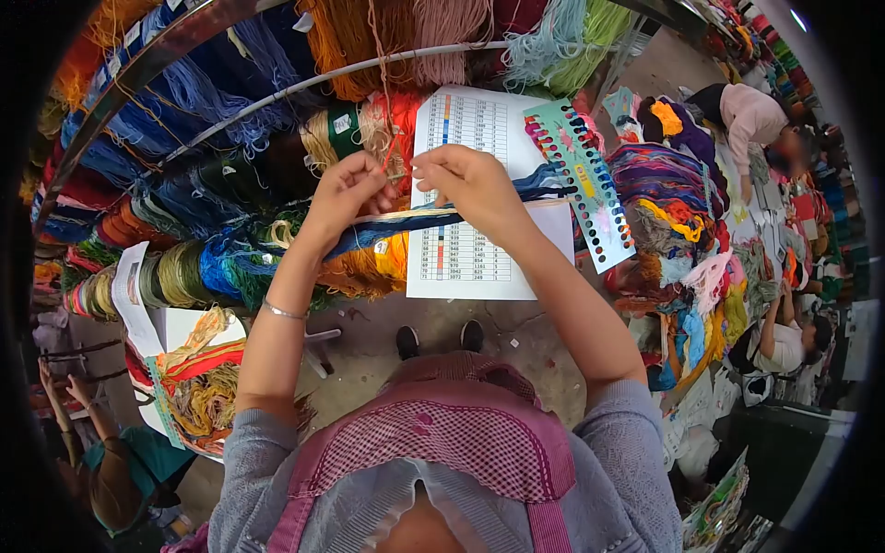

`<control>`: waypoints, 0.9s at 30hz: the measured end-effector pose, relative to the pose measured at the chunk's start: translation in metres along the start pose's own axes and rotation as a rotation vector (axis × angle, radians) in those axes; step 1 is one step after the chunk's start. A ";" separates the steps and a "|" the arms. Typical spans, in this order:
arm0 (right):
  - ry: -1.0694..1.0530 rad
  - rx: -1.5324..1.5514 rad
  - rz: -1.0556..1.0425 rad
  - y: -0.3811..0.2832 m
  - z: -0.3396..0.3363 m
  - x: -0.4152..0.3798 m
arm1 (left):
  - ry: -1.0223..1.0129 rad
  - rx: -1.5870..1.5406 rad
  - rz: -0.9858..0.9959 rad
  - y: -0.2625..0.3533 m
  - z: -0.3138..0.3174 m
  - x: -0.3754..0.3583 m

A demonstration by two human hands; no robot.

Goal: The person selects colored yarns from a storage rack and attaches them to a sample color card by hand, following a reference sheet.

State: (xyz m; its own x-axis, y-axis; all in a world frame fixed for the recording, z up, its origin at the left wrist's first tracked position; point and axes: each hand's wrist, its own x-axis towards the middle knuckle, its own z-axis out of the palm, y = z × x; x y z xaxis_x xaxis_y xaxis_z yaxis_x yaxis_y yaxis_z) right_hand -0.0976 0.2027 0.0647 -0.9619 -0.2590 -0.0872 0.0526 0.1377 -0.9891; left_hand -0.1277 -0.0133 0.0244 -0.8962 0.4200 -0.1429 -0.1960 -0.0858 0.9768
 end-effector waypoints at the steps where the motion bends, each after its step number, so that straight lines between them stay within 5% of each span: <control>1: 0.000 -0.003 0.002 0.000 0.004 0.003 | -0.041 0.025 0.073 0.002 0.004 -0.008; 4: -0.040 0.536 0.248 -0.001 0.014 0.013 | -0.166 0.263 0.219 0.008 0.025 -0.042; 6: -0.033 0.513 0.230 0.009 0.013 0.017 | -0.173 0.531 0.305 0.014 0.030 -0.051; 12: 0.008 0.474 0.189 0.014 0.013 0.015 | 0.218 0.186 0.096 0.009 0.018 -0.006; 16: 0.035 0.447 0.193 0.015 0.015 0.012 | 0.037 -0.113 -0.052 0.014 0.026 0.015; 27: 0.084 0.443 0.160 0.015 0.015 0.008 | 0.051 -0.189 -0.052 0.009 0.024 0.017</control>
State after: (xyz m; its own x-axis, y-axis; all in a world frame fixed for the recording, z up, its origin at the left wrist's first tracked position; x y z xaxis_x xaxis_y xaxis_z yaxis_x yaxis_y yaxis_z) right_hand -0.1005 0.1886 0.0472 -0.9499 -0.1867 -0.2508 0.2935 -0.2558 -0.9211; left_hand -0.1348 0.0150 0.0352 -0.9010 0.3823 -0.2049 -0.3092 -0.2349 0.9215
